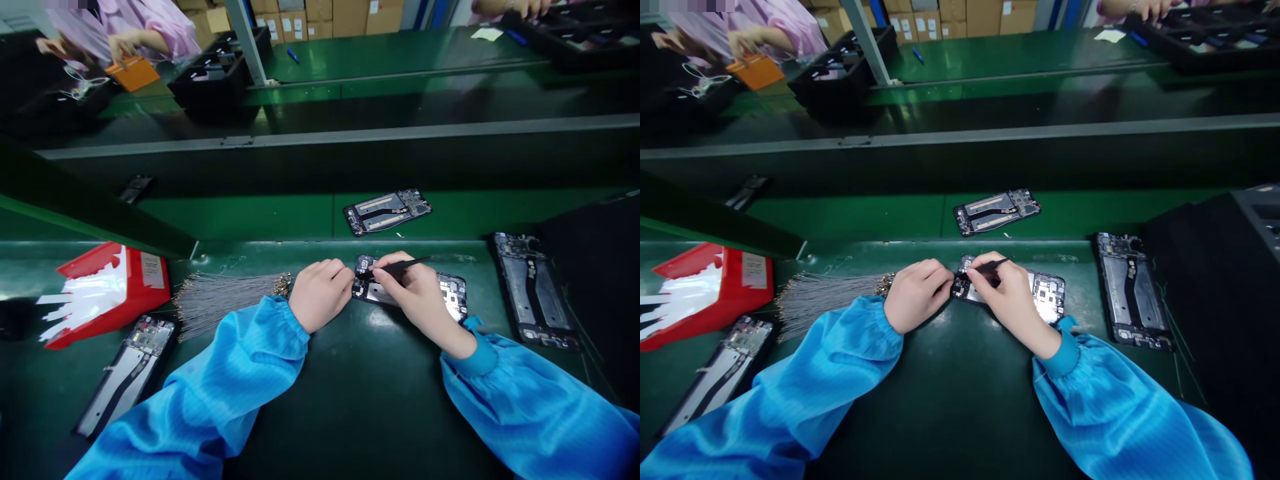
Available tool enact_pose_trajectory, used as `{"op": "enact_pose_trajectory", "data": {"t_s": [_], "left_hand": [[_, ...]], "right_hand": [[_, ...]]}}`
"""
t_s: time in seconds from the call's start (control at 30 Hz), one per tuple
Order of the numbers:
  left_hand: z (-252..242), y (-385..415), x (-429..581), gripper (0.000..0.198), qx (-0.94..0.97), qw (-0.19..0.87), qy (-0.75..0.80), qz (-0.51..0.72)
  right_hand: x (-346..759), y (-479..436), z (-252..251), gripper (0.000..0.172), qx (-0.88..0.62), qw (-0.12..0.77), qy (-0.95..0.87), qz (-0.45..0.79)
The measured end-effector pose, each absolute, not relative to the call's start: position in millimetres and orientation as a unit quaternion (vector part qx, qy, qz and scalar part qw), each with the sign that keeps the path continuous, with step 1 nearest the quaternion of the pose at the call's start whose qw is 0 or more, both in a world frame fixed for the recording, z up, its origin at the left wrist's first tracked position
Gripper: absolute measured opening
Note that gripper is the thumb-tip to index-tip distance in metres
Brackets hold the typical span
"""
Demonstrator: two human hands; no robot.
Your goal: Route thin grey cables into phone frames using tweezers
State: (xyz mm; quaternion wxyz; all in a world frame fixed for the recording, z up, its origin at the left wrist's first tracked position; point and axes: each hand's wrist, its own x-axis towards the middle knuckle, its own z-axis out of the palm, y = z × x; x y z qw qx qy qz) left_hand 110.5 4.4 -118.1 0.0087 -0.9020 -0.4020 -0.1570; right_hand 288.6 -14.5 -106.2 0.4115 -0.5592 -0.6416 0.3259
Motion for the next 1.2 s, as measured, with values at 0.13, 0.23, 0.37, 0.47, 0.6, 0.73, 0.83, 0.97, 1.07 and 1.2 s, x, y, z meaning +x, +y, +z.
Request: {"op": "enact_pose_trajectory", "data": {"t_s": [0.13, 0.23, 0.37, 0.47, 0.6, 0.73, 0.83, 0.97, 1.07, 1.2], "left_hand": [[-118.4, 5.1, 110.4, 0.019, -0.902, 0.012, -0.402, -0.157], [-117.9, 5.2, 110.3, 0.019, -0.901, 0.011, -0.405, -0.156], [-116.4, 4.7, 110.3, 0.021, -0.902, 0.015, -0.401, -0.157], [-116.5, 4.3, 109.9, 0.021, -0.905, 0.016, -0.396, -0.156], [-118.2, 3.9, 109.4, 0.02, -0.907, 0.016, -0.391, -0.157], [-118.8, 3.7, 109.2, 0.019, -0.907, 0.014, -0.394, -0.151], [-118.6, 3.8, 109.2, 0.02, -0.907, 0.014, -0.393, -0.147], [-118.5, 3.6, 109.3, 0.02, -0.908, 0.014, -0.391, -0.148], [-117.9, 3.4, 109.7, 0.02, -0.908, 0.016, -0.392, -0.15], [-116.6, 3.7, 110.6, 0.019, -0.907, 0.016, -0.392, -0.151]], "right_hand": [[289.1, -14.5, -106.0, 0.007, -0.562, 0.41, -0.642, 0.322], [289.8, -14.6, -106.0, 0.007, -0.562, 0.409, -0.641, 0.325], [289.6, -14.6, -105.5, 0.007, -0.563, 0.406, -0.642, 0.326], [289.0, -14.6, -105.0, 0.007, -0.565, 0.406, -0.642, 0.321], [288.8, -14.1, -105.2, 0.007, -0.563, 0.402, -0.651, 0.312], [288.9, -13.4, -105.7, 0.007, -0.563, 0.404, -0.65, 0.312], [289.2, -13.0, -105.6, 0.007, -0.561, 0.4, -0.658, 0.305], [289.5, -13.9, -105.7, 0.005, -0.545, 0.399, -0.681, 0.283], [288.8, -16.3, -106.0, 0.004, -0.514, 0.399, -0.714, 0.259], [286.7, -19.6, -106.3, 0.009, -0.454, 0.393, -0.767, 0.224]]}}
